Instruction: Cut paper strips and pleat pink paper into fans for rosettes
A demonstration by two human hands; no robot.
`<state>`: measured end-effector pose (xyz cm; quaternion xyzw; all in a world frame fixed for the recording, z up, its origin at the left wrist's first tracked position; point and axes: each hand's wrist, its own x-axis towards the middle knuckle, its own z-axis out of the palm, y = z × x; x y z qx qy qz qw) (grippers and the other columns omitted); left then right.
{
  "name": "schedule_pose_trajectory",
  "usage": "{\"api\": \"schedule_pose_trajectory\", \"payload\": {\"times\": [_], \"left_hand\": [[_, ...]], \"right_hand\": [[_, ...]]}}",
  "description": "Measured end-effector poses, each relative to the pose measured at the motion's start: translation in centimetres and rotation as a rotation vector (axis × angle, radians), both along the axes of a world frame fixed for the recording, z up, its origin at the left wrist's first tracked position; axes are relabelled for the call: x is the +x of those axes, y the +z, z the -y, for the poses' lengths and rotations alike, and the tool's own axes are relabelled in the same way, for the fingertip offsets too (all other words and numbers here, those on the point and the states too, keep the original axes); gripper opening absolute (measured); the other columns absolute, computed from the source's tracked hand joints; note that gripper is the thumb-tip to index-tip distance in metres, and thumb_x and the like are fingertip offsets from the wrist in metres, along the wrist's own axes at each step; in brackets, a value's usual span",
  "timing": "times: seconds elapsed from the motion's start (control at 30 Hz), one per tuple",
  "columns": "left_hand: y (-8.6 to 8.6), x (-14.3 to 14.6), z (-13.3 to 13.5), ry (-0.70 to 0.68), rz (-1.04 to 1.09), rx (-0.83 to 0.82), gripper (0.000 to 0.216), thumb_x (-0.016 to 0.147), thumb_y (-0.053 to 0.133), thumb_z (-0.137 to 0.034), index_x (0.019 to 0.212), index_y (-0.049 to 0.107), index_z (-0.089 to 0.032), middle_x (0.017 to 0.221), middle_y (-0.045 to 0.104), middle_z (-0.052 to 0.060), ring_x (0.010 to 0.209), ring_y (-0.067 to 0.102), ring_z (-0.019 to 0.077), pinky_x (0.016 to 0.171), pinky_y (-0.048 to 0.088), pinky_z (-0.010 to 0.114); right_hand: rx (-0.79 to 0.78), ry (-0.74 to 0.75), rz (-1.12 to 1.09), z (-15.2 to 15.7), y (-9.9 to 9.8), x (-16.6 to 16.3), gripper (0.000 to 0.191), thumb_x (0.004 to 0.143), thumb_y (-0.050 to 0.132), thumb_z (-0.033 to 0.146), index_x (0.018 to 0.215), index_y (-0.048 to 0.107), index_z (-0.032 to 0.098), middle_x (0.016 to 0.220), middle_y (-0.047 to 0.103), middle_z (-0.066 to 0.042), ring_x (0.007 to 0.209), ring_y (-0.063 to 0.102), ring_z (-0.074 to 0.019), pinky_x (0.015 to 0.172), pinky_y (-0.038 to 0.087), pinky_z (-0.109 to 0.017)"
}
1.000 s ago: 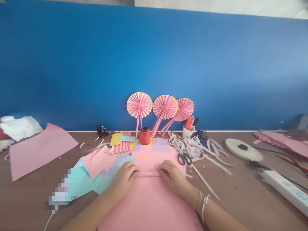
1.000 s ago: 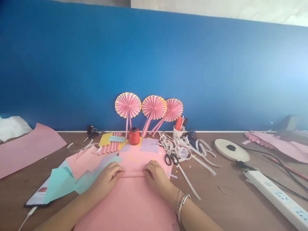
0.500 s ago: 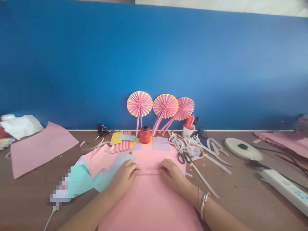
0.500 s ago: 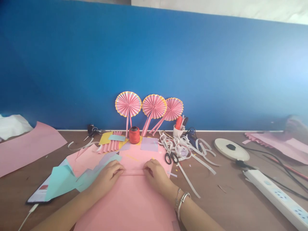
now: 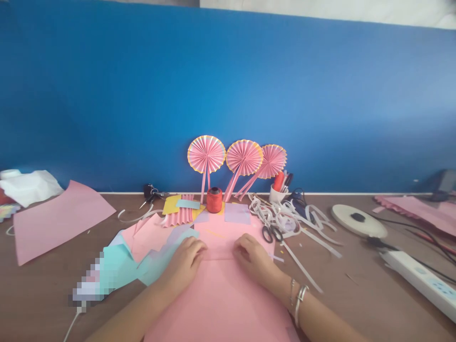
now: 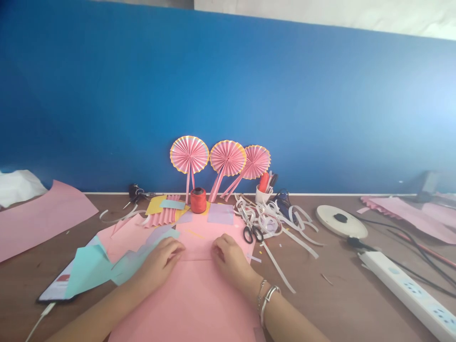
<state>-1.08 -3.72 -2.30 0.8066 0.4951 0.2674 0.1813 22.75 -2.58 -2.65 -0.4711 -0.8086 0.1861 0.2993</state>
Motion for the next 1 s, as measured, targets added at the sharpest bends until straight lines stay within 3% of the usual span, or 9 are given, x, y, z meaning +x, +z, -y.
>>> {"api": "schedule_pose_trajectory", "payload": {"times": [0.17,0.33,0.57,0.77,0.9,1.0], "left_hand": [[0.5,0.3,0.5,-0.132,-0.24,0.203,0.05,0.082,0.038,-0.002,0.112,0.064,-0.034,0.103,0.056,0.005,0.097,0.049,0.0221,0.08,0.042,0.034],[1.5,-0.2,0.7,-0.158,-0.326,0.223,0.05,0.076,0.041,0.002,0.102,0.069,-0.03,0.102,0.06,0.006,0.095,0.049,0.023,0.076,0.039,0.035],[1.2,-2.1,-0.4,-0.018,-0.28,0.267,0.039,0.063,0.042,0.006,0.062,0.068,-0.023,0.083,0.064,0.004,0.084,0.052,0.0222,0.07,0.037,0.034],[0.9,-2.9,-0.6,0.247,0.046,0.409,0.031,0.064,0.035,-0.001,0.053,0.055,-0.021,0.056,0.052,0.001,0.062,0.05,0.0178,0.063,0.038,0.03],[0.8,-1.4,0.7,0.087,0.23,0.159,0.03,0.071,0.037,-0.01,0.062,0.064,-0.02,0.056,0.055,0.001,0.058,0.054,0.0163,0.059,0.042,0.028],[1.4,0.9,1.7,0.055,0.404,-0.213,0.031,0.082,0.044,-0.025,0.098,0.069,-0.018,0.076,0.068,0.003,0.069,0.061,0.0181,0.066,0.049,0.028]], "right_hand": [[0.218,0.143,0.253,0.3,0.1,-0.1,0.026,0.079,0.046,0.001,0.086,0.063,0.019,0.087,0.055,-0.007,0.083,0.047,-0.0204,0.073,0.039,-0.033],[0.178,0.235,0.304,0.7,1.3,0.2,0.028,0.078,0.045,0.0,0.084,0.065,0.019,0.083,0.058,-0.006,0.081,0.047,-0.0201,0.075,0.04,-0.035],[0.089,0.267,0.266,1.0,2.6,0.9,0.035,0.072,0.044,-0.003,0.089,0.066,0.019,0.09,0.058,-0.007,0.087,0.052,-0.0193,0.078,0.046,-0.033],[0.105,0.243,0.122,0.4,1.6,1.2,0.034,0.076,0.045,0.0,0.097,0.064,0.019,0.088,0.06,-0.007,0.084,0.056,-0.0184,0.077,0.048,-0.033],[0.078,0.138,-0.146,0.6,1.6,0.6,0.025,0.081,0.046,0.006,0.094,0.062,0.019,0.08,0.06,-0.005,0.071,0.056,-0.0151,0.064,0.048,-0.027],[0.12,0.129,-0.209,1.5,1.9,-0.1,0.023,0.082,0.047,0.008,0.095,0.061,0.021,0.081,0.06,-0.005,0.074,0.058,-0.0159,0.066,0.049,-0.028]]}}
